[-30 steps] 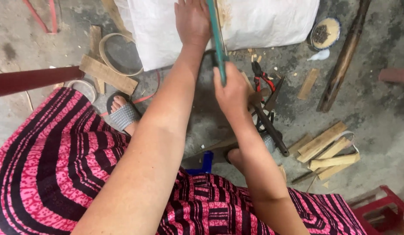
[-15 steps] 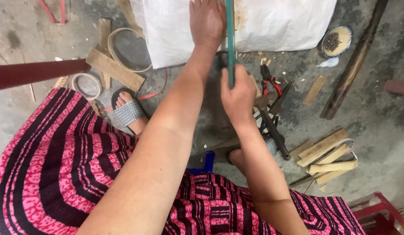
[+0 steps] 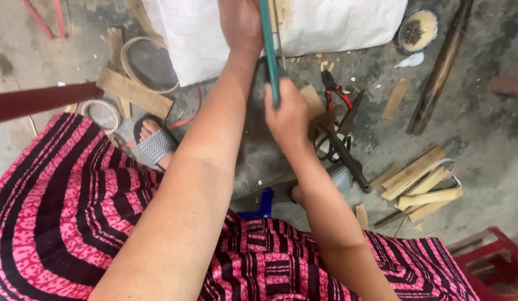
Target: The person is using a hacksaw to cut a small piece of wood and then sanding a wooden block to smooth its surfaces.
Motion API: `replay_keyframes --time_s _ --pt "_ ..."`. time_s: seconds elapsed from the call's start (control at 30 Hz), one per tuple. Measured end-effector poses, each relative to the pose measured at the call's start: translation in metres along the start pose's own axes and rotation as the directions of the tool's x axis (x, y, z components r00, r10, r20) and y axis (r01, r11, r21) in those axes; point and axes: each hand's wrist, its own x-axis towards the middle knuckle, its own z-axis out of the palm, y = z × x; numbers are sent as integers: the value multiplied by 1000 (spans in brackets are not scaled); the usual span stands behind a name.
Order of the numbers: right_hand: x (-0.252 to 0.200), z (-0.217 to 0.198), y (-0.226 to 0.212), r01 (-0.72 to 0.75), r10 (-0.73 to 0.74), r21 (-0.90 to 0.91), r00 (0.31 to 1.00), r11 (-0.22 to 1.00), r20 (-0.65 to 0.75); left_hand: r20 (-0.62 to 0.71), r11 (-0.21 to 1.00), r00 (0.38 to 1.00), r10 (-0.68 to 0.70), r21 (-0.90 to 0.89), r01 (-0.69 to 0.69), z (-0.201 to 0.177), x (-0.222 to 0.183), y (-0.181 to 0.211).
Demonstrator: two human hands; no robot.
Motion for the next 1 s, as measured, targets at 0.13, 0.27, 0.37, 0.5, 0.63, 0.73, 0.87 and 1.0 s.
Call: replay_keyframes --time_s 0.13,0.27,0.37,0.5,0.63,0.73,0.87,1.0 --pt "11 2 -7 55 -58 -47 996 997 -69 2 989 995 -97 -116 97 1 0 -5" --pt "-30 -11 -9 -51 52 -63 998 997 20 64 980 997 42 190 -54 -13 -5 0" --pt "-25 -8 -9 -17 18 -158 1000 987 3 70 978 995 72 192 -85 -16 -15 11" --pt "0 -24 -20 78 -76 -209 997 975 17 71 975 990 119 181 -130 -19 -22 19" --pt "-7 -29 -11 86 -85 -204 996 975 13 59 968 982 177 167 -185 -19 -19 25" --pt "-20 -42 -23 -8 13 -128 999 992 37 50 960 977 209 178 -215 -29 -15 18" --pt "-19 -47 -25 -50 54 -69 996 996 65 16 949 965 261 177 -260 -35 1 13" --pt "-2 -47 -31 -22 25 -53 998 998 57 -2 937 952 307 174 -302 -43 8 5"
